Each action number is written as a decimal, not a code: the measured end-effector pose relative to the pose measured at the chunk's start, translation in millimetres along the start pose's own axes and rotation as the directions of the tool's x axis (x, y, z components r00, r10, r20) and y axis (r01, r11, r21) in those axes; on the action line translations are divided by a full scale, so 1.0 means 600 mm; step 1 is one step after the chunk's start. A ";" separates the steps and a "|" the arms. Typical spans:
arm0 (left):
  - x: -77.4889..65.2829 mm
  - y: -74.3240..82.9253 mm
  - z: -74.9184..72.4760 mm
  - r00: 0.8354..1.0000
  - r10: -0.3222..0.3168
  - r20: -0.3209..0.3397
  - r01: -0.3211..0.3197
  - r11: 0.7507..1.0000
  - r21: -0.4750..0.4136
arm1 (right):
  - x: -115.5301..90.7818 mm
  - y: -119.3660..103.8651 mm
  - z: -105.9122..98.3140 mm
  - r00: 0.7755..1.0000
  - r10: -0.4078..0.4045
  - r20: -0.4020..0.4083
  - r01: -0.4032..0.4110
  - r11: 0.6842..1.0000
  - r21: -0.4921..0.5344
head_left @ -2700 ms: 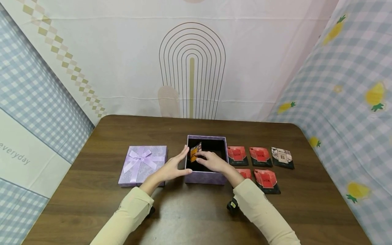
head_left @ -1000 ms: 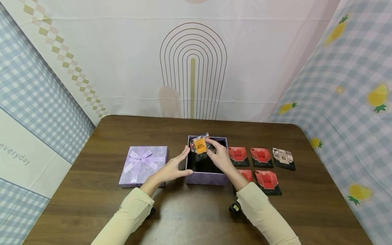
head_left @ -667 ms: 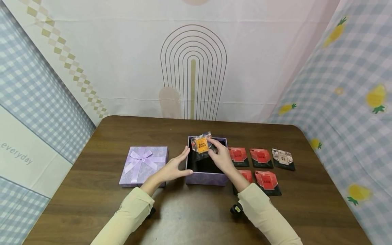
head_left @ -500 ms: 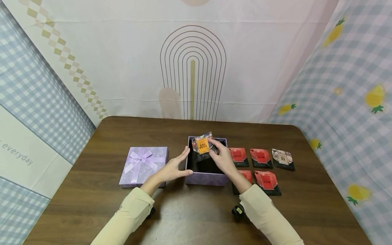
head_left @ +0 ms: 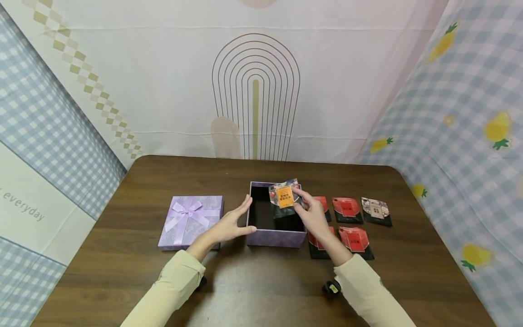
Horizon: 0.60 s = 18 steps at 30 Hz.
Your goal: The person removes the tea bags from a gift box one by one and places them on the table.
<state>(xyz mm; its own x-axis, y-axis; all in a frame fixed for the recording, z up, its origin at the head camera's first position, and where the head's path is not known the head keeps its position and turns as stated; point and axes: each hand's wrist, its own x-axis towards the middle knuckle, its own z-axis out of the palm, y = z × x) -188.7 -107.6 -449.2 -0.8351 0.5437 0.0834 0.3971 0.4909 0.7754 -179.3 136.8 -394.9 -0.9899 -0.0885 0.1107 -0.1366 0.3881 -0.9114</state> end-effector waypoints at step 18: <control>-0.001 -0.002 0.001 1.000 -0.002 0.000 0.002 1.000 0.004 | -0.021 0.100 -0.068 0.994 0.061 -0.095 -0.045 0.985 0.165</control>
<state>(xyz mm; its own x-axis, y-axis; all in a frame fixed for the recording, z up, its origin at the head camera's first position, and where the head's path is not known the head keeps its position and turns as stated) -188.6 -108.0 -450.4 -0.8360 0.5427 0.0815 0.3966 0.4947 0.7733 -176.9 198.5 -435.0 -0.9955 0.0226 0.0917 -0.0839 0.2346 -0.9685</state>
